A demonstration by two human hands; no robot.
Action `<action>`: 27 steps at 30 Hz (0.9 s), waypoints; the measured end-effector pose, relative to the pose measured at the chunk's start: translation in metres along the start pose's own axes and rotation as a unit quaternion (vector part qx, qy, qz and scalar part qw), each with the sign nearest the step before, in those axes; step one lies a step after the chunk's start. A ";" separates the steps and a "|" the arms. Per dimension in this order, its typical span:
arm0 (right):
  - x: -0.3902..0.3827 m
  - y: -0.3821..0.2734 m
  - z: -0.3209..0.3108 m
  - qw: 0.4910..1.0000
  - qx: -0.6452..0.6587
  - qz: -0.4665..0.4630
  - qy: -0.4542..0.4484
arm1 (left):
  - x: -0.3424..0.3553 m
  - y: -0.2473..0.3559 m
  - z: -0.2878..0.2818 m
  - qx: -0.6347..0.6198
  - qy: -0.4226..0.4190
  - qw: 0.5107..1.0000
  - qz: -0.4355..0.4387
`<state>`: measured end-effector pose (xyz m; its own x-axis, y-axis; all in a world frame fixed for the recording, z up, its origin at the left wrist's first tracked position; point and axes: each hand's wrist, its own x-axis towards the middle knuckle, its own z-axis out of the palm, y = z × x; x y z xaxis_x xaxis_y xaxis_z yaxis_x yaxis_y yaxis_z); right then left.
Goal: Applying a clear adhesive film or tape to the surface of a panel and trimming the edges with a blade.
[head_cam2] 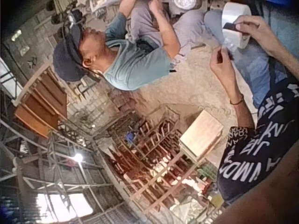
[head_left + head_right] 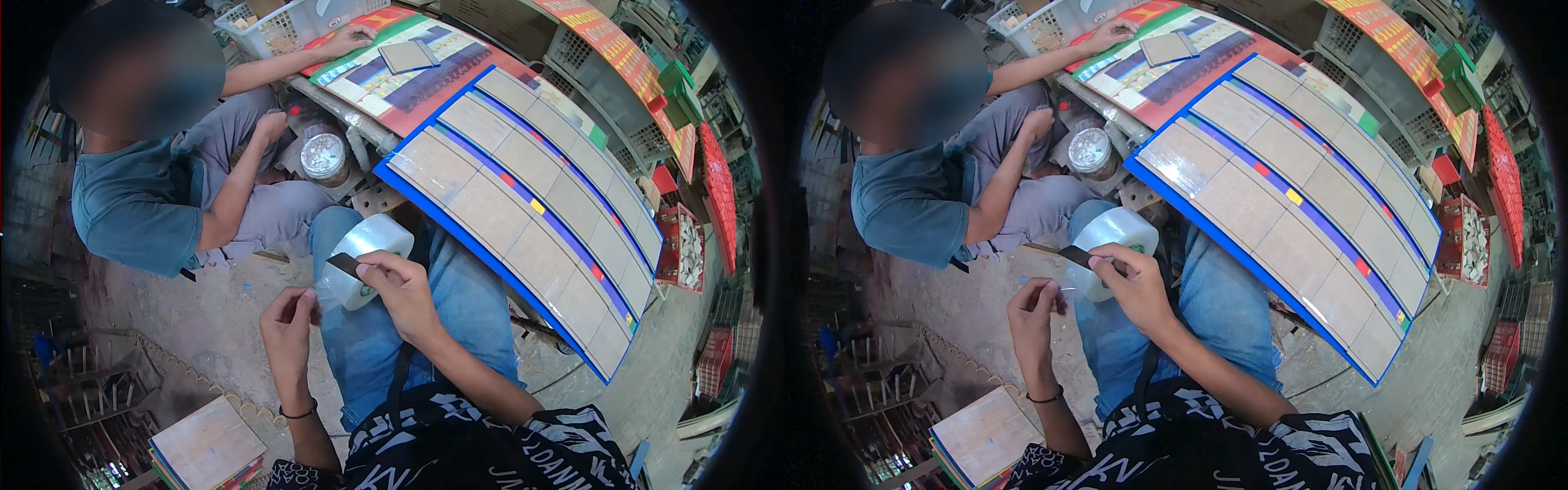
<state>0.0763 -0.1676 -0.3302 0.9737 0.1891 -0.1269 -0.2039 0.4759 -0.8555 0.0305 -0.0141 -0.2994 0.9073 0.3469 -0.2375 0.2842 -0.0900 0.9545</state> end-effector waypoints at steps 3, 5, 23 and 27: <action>0.003 0.009 -0.005 0.995 0.081 0.058 0.007 | 0.000 0.004 0.004 0.056 0.022 0.997 0.052; 0.003 0.014 -0.011 0.990 0.119 0.079 0.001 | 0.000 0.006 0.008 0.053 0.027 0.997 0.052; -0.014 -0.070 -0.060 0.990 -0.081 -0.039 0.111 | -0.004 -0.002 0.030 0.071 0.092 0.991 0.072; 0.033 -0.099 -0.067 0.922 -0.358 -0.110 0.095 | -0.008 -0.007 0.028 0.059 0.100 0.990 0.077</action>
<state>0.1351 -0.2663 -0.2834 0.9976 -0.0314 0.0619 0.0537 -0.2166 -0.9748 0.0299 -0.0427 -0.3096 0.8671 0.4966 -0.0388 0.1920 -0.2614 0.9459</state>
